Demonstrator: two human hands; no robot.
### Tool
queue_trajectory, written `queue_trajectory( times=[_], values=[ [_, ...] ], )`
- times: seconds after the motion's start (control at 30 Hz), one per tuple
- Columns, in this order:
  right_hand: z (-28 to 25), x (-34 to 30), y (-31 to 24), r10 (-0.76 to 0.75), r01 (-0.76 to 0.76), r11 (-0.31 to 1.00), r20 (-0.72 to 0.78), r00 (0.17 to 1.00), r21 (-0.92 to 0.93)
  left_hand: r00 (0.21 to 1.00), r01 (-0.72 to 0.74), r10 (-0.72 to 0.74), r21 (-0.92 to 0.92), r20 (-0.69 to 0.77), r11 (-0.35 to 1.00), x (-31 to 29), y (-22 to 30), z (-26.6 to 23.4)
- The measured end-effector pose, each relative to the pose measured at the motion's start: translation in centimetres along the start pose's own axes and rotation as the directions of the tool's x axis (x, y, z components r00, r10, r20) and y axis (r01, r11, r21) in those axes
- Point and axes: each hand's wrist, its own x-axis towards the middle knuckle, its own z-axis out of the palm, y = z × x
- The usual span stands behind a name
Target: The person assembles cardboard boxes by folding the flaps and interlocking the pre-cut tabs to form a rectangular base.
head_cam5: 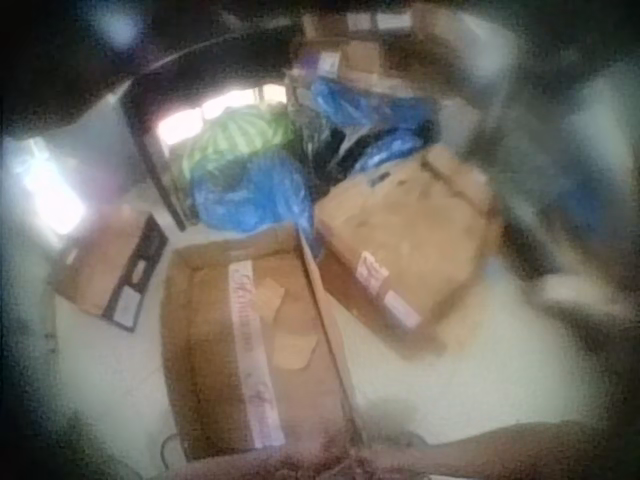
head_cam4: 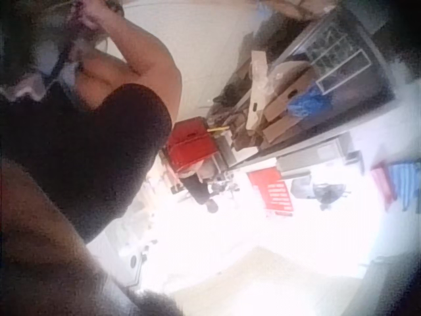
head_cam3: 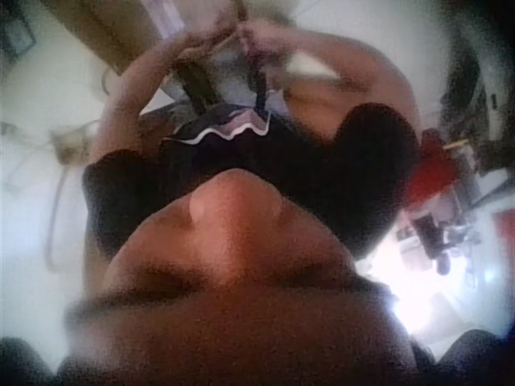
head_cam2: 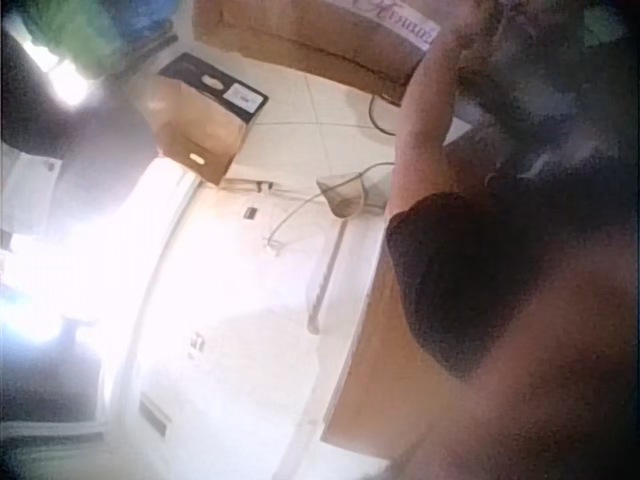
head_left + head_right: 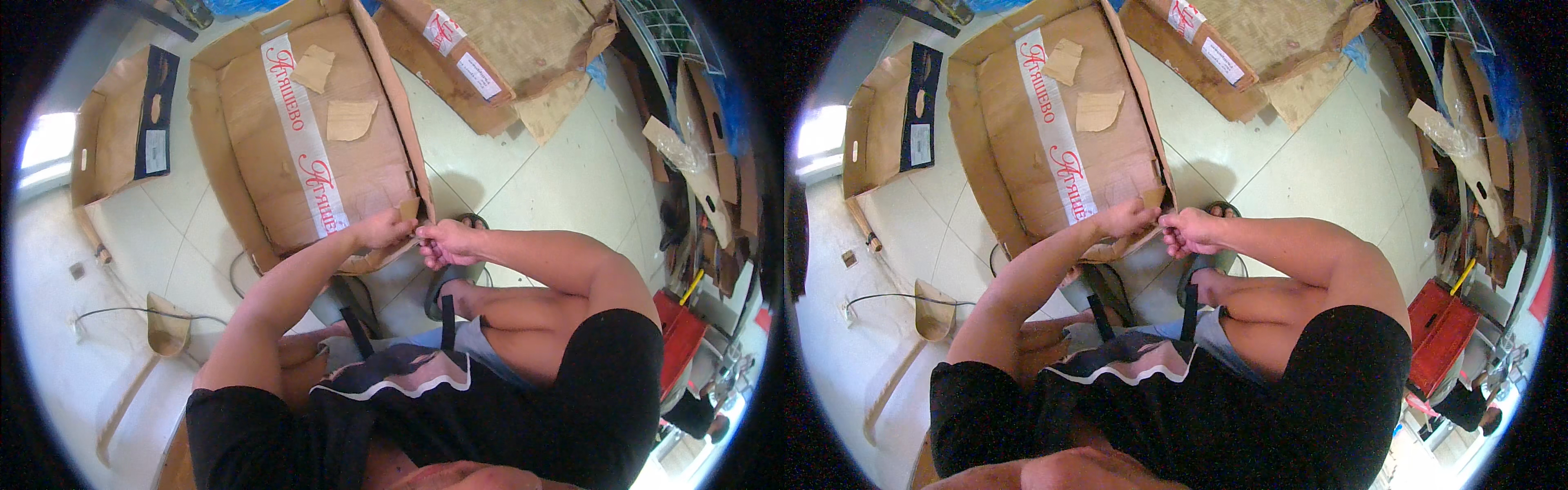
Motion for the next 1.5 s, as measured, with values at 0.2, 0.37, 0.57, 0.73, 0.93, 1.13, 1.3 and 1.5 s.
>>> queue_trajectory(
  times=[0.2, 0.37, 0.57, 0.73, 0.93, 1.13, 1.3, 1.5],
  values=[
    [0.6, -1.3, -0.8, -0.003, -0.002, 0.997, -0.067, 0.998, -0.081, 0.991, 0.068, -0.078, 0.091, 0.108, 0.994, -0.7, -0.4, -3.4],
    [-0.9, -0.2, -0.4, 0.045, -0.064, 0.990, -0.146, 0.988, -0.127, 0.993, 0.054, -0.086, 0.356, 0.075, 0.933, -1.0, 0.1, -4.7],
    [-0.8, -1.0, -1.2, 0.056, -0.076, 0.985, -0.136, 0.989, -0.152, 0.981, -0.179, 0.195, 0.472, 0.016, 0.863, -0.1, -3.4, -6.5],
    [-1.5, -0.5, -1.0, 0.000, -0.014, 0.996, -0.145, 0.989, -0.091, 0.994, -0.001, -0.059, 0.549, 0.090, 0.836, -0.1, -0.3, -8.6],
    [-0.9, -1.9, -2.9, -0.021, 0.007, 0.994, -0.131, 0.991, -0.108, 0.944, -0.276, 0.330, 0.550, 0.000, 0.788, -0.2, -3.5, -11.7],
    [-0.6, -2.5, -4.6, -0.033, 0.003, 0.988, -0.189, 0.981, -0.156, 0.981, -0.173, 0.181, 0.710, 0.064, 0.683, 0.4, -0.7, -15.3],
    [-0.8, -2.5, -5.1, -0.046, 0.015, 0.992, -0.251, 0.967, -0.126, 0.935, -0.305, 0.336, 0.745, 0.115, 0.593, -0.2, 1.5, -16.4],
    [-1.4, -1.3, -6.8, -0.038, -0.044, 0.976, -0.361, 0.932, -0.215, 0.947, -0.301, 0.264, 0.800, 0.184, 0.520, -0.5, 6.5, -8.9]
  ],
)
